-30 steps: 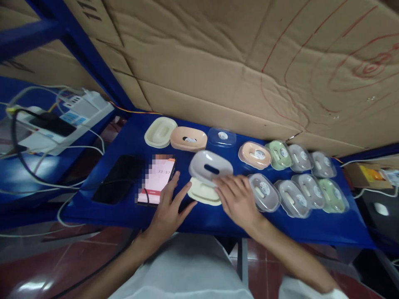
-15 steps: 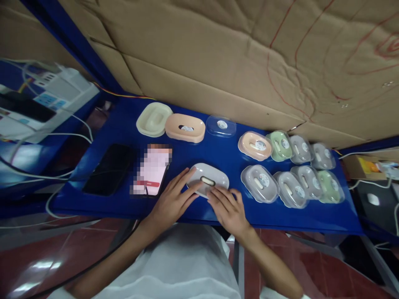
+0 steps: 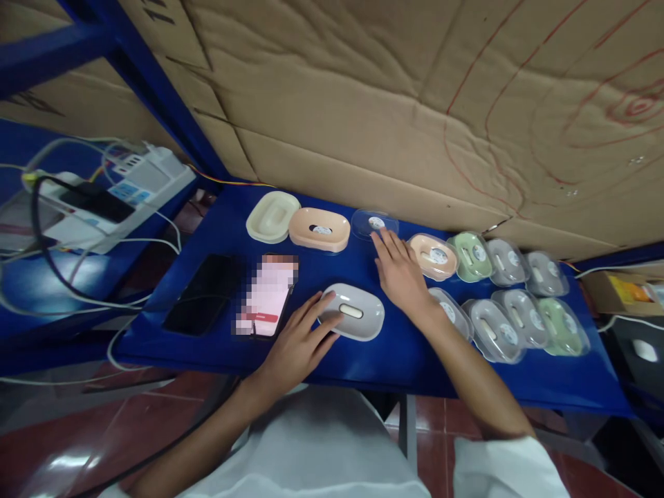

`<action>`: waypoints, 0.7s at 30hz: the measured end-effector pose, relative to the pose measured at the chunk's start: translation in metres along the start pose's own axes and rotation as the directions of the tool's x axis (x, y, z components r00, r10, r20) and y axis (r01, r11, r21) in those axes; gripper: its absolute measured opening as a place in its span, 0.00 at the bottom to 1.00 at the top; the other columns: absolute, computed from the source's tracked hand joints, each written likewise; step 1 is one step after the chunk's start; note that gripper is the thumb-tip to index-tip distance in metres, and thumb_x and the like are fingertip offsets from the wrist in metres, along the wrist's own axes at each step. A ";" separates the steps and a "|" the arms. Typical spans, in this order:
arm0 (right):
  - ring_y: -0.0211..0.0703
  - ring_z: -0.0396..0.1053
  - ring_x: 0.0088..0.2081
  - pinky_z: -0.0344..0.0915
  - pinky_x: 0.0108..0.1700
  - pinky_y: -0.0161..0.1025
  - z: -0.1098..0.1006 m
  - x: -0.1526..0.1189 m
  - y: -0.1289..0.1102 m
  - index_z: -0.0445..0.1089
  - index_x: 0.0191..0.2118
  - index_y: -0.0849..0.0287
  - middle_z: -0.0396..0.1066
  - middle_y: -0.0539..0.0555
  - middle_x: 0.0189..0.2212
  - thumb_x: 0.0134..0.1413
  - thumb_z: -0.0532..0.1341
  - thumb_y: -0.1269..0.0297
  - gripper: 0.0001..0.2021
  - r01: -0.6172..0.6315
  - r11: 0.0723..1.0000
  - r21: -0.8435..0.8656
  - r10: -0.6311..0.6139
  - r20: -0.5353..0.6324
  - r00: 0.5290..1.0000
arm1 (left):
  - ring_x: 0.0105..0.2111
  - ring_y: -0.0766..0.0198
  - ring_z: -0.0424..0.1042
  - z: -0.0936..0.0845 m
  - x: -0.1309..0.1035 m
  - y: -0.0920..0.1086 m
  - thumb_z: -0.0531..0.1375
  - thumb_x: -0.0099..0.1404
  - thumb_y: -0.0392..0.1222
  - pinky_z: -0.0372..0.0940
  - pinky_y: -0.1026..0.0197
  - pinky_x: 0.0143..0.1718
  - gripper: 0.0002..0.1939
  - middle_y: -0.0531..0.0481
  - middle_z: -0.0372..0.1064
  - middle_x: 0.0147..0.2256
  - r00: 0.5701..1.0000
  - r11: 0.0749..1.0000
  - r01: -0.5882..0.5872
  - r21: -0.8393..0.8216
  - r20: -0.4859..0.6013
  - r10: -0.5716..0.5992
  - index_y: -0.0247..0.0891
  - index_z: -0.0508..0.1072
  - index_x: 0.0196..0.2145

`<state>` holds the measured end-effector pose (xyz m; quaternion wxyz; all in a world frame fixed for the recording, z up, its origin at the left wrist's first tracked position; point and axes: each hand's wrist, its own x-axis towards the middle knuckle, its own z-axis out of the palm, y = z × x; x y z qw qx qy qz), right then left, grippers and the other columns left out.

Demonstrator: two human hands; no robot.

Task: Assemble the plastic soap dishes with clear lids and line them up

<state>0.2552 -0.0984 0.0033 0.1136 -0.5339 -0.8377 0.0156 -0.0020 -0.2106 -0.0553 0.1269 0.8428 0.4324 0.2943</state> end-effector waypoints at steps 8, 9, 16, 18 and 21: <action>0.71 0.48 0.76 0.45 0.72 0.77 0.020 0.052 0.023 0.50 0.78 0.49 0.52 0.65 0.75 0.62 0.69 0.51 0.44 0.009 0.999 -0.047 0.001 0.205 0.979 | 0.69 0.44 0.64 -0.003 -0.002 -0.001 0.63 0.75 0.39 0.69 0.42 0.67 0.15 0.38 0.64 0.69 0.999 0.997 0.032 -0.070 -0.031 -0.034 0.40 0.76 0.58; 0.72 0.48 0.76 0.48 0.71 0.77 0.018 0.053 0.026 0.50 0.78 0.49 0.51 0.66 0.76 0.60 0.70 0.50 0.46 -0.002 1.000 -0.030 0.009 0.234 0.972 | 0.69 0.45 0.65 -0.003 -0.002 -0.002 0.63 0.75 0.39 0.69 0.42 0.67 0.16 0.38 0.64 0.68 0.999 0.996 0.037 -0.081 -0.036 -0.040 0.41 0.75 0.58; 0.68 0.61 0.71 0.61 0.68 0.69 -0.017 0.004 -0.005 0.55 0.76 0.48 0.59 0.64 0.73 0.65 0.66 0.45 0.40 0.006 1.000 0.031 -0.011 0.152 0.988 | 0.70 0.45 0.64 -0.001 -0.005 -0.004 0.63 0.75 0.39 0.68 0.41 0.67 0.28 0.36 0.57 0.71 0.984 0.969 0.157 -0.192 -0.055 -0.171 0.46 0.63 0.69; 0.67 0.62 0.70 0.62 0.67 0.68 -0.020 -0.026 -0.034 0.52 0.77 0.45 0.59 0.62 0.73 0.66 0.64 0.42 0.40 0.036 0.998 0.061 -0.043 0.131 0.990 | 0.70 0.45 0.63 0.001 -0.007 -0.005 0.63 0.75 0.40 0.67 0.41 0.68 0.34 0.35 0.56 0.72 0.973 0.949 0.203 -0.243 -0.057 -0.223 0.48 0.56 0.73; 0.65 0.62 0.70 0.65 0.66 0.64 -0.010 -0.059 -0.071 0.52 0.78 0.48 0.59 0.63 0.73 0.68 0.62 0.42 0.39 0.103 0.989 0.106 -0.118 0.138 0.983 | 0.71 0.46 0.63 0.004 -0.007 -0.007 0.63 0.76 0.43 0.67 0.41 0.68 0.38 0.34 0.58 0.71 0.971 0.936 0.193 -0.295 -0.078 -0.225 0.48 0.49 0.76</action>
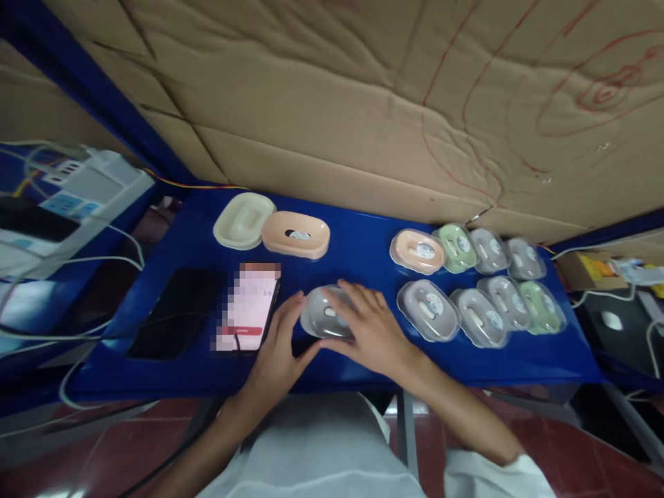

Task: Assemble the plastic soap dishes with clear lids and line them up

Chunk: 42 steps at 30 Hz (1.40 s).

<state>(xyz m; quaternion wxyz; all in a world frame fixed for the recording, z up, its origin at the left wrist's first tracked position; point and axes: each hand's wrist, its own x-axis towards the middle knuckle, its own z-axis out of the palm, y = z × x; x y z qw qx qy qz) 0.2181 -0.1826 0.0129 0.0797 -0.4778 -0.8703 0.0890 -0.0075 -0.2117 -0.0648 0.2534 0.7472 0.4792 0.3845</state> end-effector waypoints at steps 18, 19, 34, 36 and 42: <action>0.58 0.59 0.72 0.63 0.66 0.56 0.031 -0.007 -0.003 0.60 0.74 0.57 0.57 0.62 0.75 0.69 0.60 0.41 0.37 0.042 0.999 -0.007 -0.042 -0.096 0.994 | 0.65 0.45 0.68 0.000 0.002 -0.005 0.64 0.74 0.46 0.69 0.40 0.64 0.36 0.36 0.64 0.64 0.999 0.999 -0.044 -0.032 0.022 0.045 0.47 0.54 0.73; 0.59 0.58 0.73 0.63 0.66 0.56 0.031 -0.011 -0.004 0.60 0.74 0.59 0.57 0.63 0.75 0.69 0.60 0.41 0.38 0.036 0.999 -0.015 -0.038 -0.097 0.995 | 0.65 0.46 0.68 0.000 0.002 -0.005 0.65 0.74 0.46 0.68 0.40 0.65 0.36 0.37 0.64 0.64 0.999 0.999 -0.042 -0.033 0.033 0.044 0.47 0.55 0.73; 0.60 0.60 0.71 0.54 0.70 0.61 0.040 -0.020 0.000 0.59 0.75 0.55 0.61 0.62 0.73 0.71 0.61 0.46 0.34 0.134 0.971 -0.196 -0.177 -0.221 0.959 | 0.69 0.48 0.65 0.005 -0.001 -0.007 0.65 0.73 0.38 0.66 0.41 0.68 0.39 0.39 0.62 0.68 0.994 0.994 -0.057 -0.094 0.084 0.065 0.52 0.53 0.74; 0.61 0.60 0.71 0.52 0.71 0.63 0.040 -0.022 0.000 0.57 0.75 0.55 0.62 0.62 0.72 0.71 0.61 0.47 0.35 0.132 0.972 -0.193 -0.175 -0.225 0.959 | 0.70 0.49 0.64 0.003 -0.001 -0.005 0.64 0.73 0.35 0.64 0.42 0.69 0.39 0.39 0.61 0.69 0.993 0.996 -0.047 -0.081 0.100 0.055 0.52 0.53 0.74; 0.58 0.59 0.72 0.58 0.67 0.57 0.026 -0.015 0.011 0.56 0.75 0.57 0.60 0.63 0.73 0.71 0.61 0.47 0.35 0.166 0.973 -0.163 -0.186 -0.119 0.975 | 0.71 0.51 0.63 0.000 0.000 -0.001 0.64 0.74 0.37 0.62 0.44 0.71 0.39 0.41 0.61 0.70 0.991 0.996 -0.052 -0.077 0.119 0.061 0.52 0.51 0.75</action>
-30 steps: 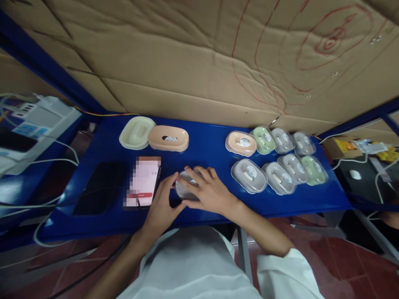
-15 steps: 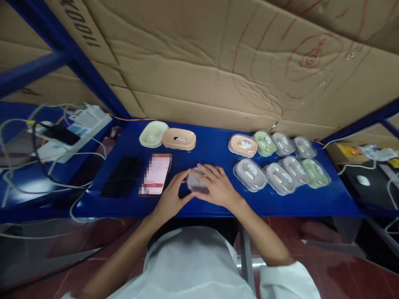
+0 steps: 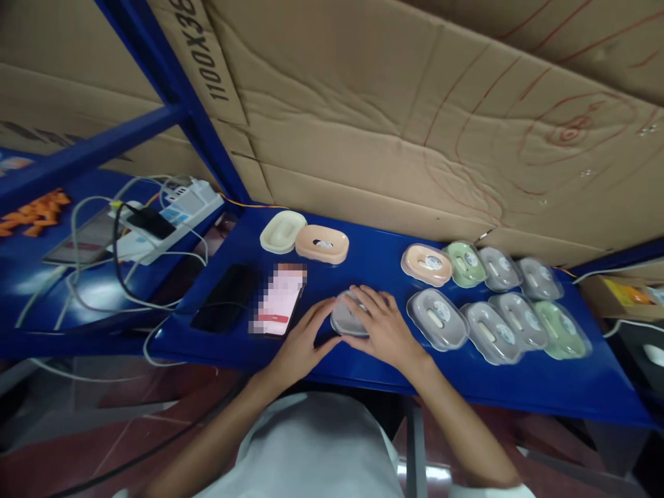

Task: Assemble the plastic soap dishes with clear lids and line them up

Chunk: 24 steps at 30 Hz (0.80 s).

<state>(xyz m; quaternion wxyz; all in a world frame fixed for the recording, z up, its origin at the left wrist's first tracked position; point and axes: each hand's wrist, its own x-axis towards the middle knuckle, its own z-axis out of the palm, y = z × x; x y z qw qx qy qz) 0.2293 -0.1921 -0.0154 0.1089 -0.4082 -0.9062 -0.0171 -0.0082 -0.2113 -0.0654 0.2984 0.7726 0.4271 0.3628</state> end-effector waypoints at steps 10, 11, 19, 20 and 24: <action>0.68 0.64 0.65 0.65 0.61 0.62 0.001 0.024 0.014 0.58 0.75 0.55 0.59 0.65 0.73 0.65 0.64 0.44 0.39 -0.029 0.999 -0.039 0.035 0.154 0.987 | 0.75 0.47 0.56 0.002 0.008 -0.001 0.62 0.75 0.39 0.59 0.40 0.72 0.45 0.39 0.51 0.76 0.997 0.997 0.041 0.062 0.068 -0.046 0.53 0.39 0.78; 0.68 0.63 0.65 0.65 0.61 0.62 0.002 0.026 0.017 0.58 0.75 0.55 0.58 0.64 0.73 0.66 0.64 0.44 0.39 -0.039 0.999 -0.037 0.044 0.152 0.987 | 0.75 0.47 0.54 0.001 0.010 0.000 0.62 0.75 0.40 0.59 0.40 0.72 0.46 0.39 0.49 0.76 0.996 0.997 0.045 0.062 0.073 -0.049 0.53 0.39 0.78; 0.70 0.47 0.76 0.43 0.72 0.74 -0.003 0.070 0.082 0.48 0.79 0.60 0.50 0.69 0.76 0.72 0.57 0.44 0.40 -0.270 0.947 -0.173 0.280 0.037 0.959 | 0.73 0.47 0.58 -0.018 0.010 0.023 0.61 0.76 0.42 0.64 0.42 0.69 0.38 0.39 0.49 0.75 0.996 0.992 0.060 0.108 -0.079 -0.052 0.54 0.49 0.76; 0.68 0.45 0.77 0.42 0.73 0.73 -0.003 0.081 0.083 0.46 0.79 0.62 0.48 0.68 0.77 0.73 0.56 0.46 0.40 -0.269 0.949 -0.163 0.275 0.019 0.961 | 0.73 0.47 0.58 -0.021 0.009 0.023 0.60 0.76 0.41 0.65 0.42 0.69 0.36 0.39 0.51 0.74 0.990 0.990 0.077 0.122 -0.130 -0.061 0.54 0.51 0.76; 0.59 0.49 0.77 0.45 0.75 0.64 0.008 0.126 0.065 0.50 0.78 0.60 0.53 0.63 0.76 0.74 0.57 0.49 0.36 -0.082 0.997 -0.015 0.082 0.022 0.996 | 0.72 0.47 0.59 -0.032 0.011 0.018 0.60 0.77 0.41 0.63 0.41 0.70 0.32 0.37 0.56 0.71 0.951 0.972 0.121 0.202 -0.305 -0.055 0.49 0.56 0.73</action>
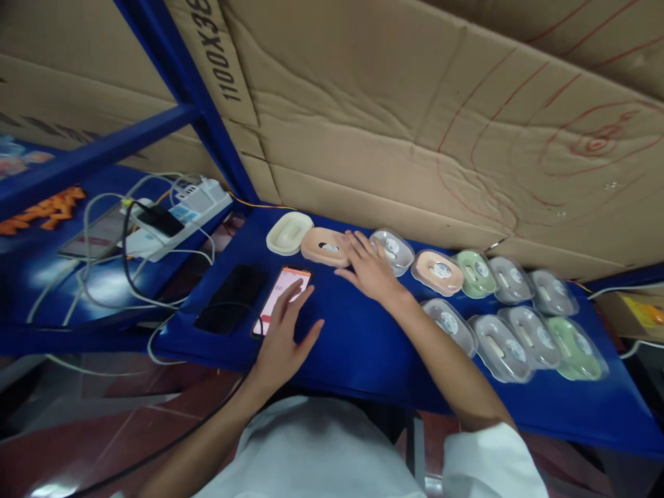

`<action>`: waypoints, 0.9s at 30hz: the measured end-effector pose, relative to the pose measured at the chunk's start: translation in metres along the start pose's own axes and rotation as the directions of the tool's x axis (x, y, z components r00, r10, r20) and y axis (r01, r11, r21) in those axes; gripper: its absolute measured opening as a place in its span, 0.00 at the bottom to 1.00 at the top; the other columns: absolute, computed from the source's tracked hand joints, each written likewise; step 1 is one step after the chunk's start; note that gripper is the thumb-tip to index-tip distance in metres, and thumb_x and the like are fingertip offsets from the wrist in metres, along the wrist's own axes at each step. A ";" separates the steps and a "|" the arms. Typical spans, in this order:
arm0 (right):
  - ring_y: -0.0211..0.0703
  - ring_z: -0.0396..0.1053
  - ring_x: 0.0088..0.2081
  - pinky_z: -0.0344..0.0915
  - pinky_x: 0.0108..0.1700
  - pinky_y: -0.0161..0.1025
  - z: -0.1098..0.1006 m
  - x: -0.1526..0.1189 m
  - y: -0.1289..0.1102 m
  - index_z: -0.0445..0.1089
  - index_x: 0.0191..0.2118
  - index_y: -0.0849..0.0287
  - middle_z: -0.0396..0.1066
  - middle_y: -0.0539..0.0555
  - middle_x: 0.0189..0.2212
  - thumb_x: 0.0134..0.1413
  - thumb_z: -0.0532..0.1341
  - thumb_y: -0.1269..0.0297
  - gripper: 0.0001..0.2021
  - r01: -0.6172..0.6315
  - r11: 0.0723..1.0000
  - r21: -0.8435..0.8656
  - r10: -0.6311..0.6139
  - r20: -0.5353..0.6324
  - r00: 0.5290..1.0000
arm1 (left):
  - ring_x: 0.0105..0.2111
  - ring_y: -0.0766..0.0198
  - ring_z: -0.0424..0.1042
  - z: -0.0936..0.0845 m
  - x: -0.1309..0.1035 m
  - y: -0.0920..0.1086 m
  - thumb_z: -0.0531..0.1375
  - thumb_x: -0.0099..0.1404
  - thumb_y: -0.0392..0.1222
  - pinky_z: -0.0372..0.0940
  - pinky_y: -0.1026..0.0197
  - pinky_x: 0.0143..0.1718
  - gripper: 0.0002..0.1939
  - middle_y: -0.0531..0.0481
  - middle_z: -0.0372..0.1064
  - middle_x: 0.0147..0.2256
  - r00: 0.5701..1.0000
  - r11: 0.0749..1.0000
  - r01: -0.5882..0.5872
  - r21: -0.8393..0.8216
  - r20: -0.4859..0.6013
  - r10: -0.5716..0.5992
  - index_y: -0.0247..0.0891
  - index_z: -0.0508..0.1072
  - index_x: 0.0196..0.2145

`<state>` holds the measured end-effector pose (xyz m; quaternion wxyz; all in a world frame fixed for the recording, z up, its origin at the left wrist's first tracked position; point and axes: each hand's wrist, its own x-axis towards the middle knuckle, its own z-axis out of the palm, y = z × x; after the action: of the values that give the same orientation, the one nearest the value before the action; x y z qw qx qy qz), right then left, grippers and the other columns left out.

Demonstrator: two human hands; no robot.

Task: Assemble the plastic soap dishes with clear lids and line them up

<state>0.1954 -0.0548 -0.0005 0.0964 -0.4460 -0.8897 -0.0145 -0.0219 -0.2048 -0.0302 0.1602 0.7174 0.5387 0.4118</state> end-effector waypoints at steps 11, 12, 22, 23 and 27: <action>0.53 0.75 0.60 0.67 0.61 0.53 -0.020 -0.065 -0.035 0.74 0.62 0.54 0.78 0.57 0.59 0.75 0.59 0.58 0.17 -0.073 0.977 0.202 0.125 -0.256 0.958 | 0.59 0.41 0.73 -0.051 0.084 -0.045 0.54 0.78 0.42 0.67 0.40 0.59 0.22 0.33 0.74 0.59 0.998 0.893 0.067 0.445 -0.044 -0.053 0.35 0.68 0.65; 0.52 0.75 0.60 0.66 0.61 0.52 -0.021 -0.086 -0.042 0.73 0.63 0.53 0.78 0.57 0.59 0.75 0.59 0.61 0.17 -0.075 0.981 0.179 0.119 -0.253 0.960 | 0.59 0.42 0.74 -0.049 0.093 -0.048 0.54 0.78 0.41 0.67 0.41 0.58 0.21 0.33 0.75 0.58 0.995 0.864 0.067 0.499 0.029 -0.094 0.34 0.69 0.64; 0.54 0.74 0.60 0.65 0.62 0.57 0.013 -0.178 -0.060 0.71 0.65 0.51 0.77 0.56 0.59 0.73 0.59 0.69 0.19 -0.217 0.964 0.153 0.249 -0.242 0.938 | 0.50 0.39 0.78 -0.028 0.154 -0.082 0.61 0.70 0.35 0.71 0.45 0.49 0.08 0.32 0.78 0.46 0.943 0.802 0.000 0.597 0.268 -0.199 0.31 0.80 0.42; 0.54 0.74 0.60 0.67 0.61 0.57 0.014 -0.176 -0.061 0.72 0.65 0.50 0.78 0.56 0.59 0.73 0.59 0.68 0.19 -0.230 0.953 0.198 0.278 -0.261 0.925 | 0.50 0.40 0.78 -0.031 0.155 -0.081 0.60 0.70 0.34 0.71 0.46 0.48 0.08 0.32 0.79 0.46 0.945 0.806 0.003 0.592 0.262 -0.197 0.32 0.79 0.43; 0.54 0.75 0.59 0.73 0.60 0.55 0.015 -0.176 -0.070 0.75 0.61 0.50 0.79 0.57 0.57 0.72 0.61 0.64 0.16 -0.320 0.826 0.464 0.491 -0.313 0.813 | 0.53 0.49 0.79 -0.047 0.128 -0.064 0.56 0.76 0.38 0.73 0.50 0.53 0.11 0.38 0.78 0.52 0.966 0.840 -0.007 0.542 0.222 -0.135 0.35 0.77 0.50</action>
<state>0.2394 -0.2345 -0.0432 0.3726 -0.5869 -0.7134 0.0885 -0.0882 -0.0754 0.0085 0.0332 0.7610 0.6316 0.1441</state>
